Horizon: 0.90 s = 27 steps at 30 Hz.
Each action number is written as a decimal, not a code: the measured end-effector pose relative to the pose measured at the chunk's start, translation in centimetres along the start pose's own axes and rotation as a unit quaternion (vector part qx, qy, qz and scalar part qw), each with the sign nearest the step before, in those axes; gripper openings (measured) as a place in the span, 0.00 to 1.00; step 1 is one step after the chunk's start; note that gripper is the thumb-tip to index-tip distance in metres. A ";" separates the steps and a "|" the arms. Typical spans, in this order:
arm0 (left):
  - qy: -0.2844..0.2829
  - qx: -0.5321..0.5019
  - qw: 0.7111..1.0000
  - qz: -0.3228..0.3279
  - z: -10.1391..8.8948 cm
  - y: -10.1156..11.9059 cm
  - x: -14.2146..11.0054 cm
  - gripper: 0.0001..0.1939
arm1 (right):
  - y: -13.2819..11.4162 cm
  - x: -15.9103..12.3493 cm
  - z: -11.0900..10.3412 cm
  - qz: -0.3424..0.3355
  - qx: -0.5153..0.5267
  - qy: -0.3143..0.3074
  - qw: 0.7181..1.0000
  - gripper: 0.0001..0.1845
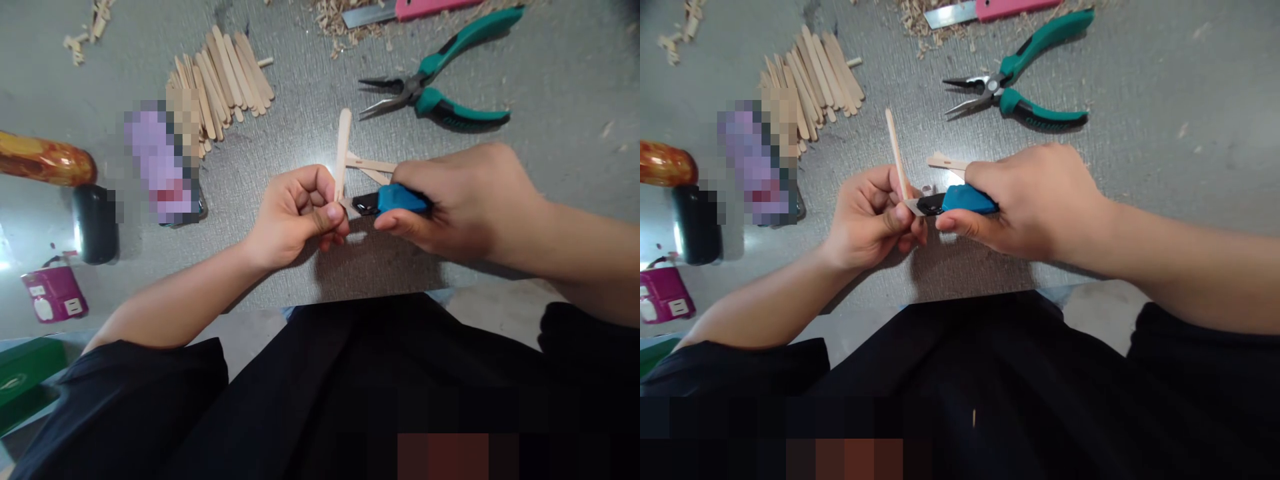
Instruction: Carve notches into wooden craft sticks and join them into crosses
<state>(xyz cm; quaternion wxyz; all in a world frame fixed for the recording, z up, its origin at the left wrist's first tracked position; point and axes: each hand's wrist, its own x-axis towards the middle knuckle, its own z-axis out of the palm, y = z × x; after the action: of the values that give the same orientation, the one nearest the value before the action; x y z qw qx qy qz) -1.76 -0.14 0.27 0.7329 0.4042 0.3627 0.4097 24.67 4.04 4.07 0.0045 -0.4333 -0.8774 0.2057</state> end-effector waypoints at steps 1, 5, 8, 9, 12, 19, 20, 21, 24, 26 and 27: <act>0.002 0.004 1.000 -0.001 0.1 0.1 0.0 0.33 | 0.0 0.0 0.0 -0.002 -0.004 -0.001 1.000 0.55; 0.011 0.015 1.000 0.000 0.2 0.2 -0.1 0.35 | 0.0 0.0 -0.1 -0.002 -0.016 -0.001 1.000 0.56; 0.018 0.022 1.000 -0.003 0.2 0.2 0.0 0.36 | -0.1 0.1 -0.1 0.008 -0.007 -0.015 1.000 0.56; 0.021 0.022 1.000 -0.002 0.2 0.1 0.0 0.36 | -0.1 0.1 -0.1 0.011 0.001 -0.020 1.000 0.56; 0.022 0.012 1.000 0.006 0.3 0.1 0.1 0.34 | 0.0 0.0 -0.1 0.007 0.024 -0.029 0.999 0.54; 0.006 -0.003 1.000 0.003 0.2 0.3 0.0 0.32 | 0.3 -0.1 0.2 -0.017 0.034 -0.009 0.999 0.50; 0.001 0.000 1.000 -0.001 0.2 0.4 0.0 0.32 | 0.3 0.0 0.2 -0.016 0.037 -0.015 0.999 0.51; -0.004 0.004 1.000 -0.003 0.2 0.4 0.0 0.33 | 0.3 0.0 0.3 -0.015 0.041 -0.023 0.999 0.52; -0.018 0.012 1.000 -0.002 0.1 0.4 0.0 0.34 | 0.3 -0.1 0.8 -0.026 0.051 -0.025 0.998 0.56; -0.021 0.007 1.000 0.000 0.2 0.3 0.0 0.36 | 0.3 -0.2 1.1 -0.035 0.054 -0.004 0.998 0.55; -0.022 0.004 1.000 0.001 0.2 0.2 0.0 0.36 | 0.4 -0.3 1.3 -0.037 0.055 0.006 0.998 0.54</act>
<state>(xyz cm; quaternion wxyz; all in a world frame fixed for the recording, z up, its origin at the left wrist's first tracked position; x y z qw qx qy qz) -1.64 -0.08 0.57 0.7387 0.4166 0.3479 0.3996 24.89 3.56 2.85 0.0416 -0.4008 -0.8803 0.2504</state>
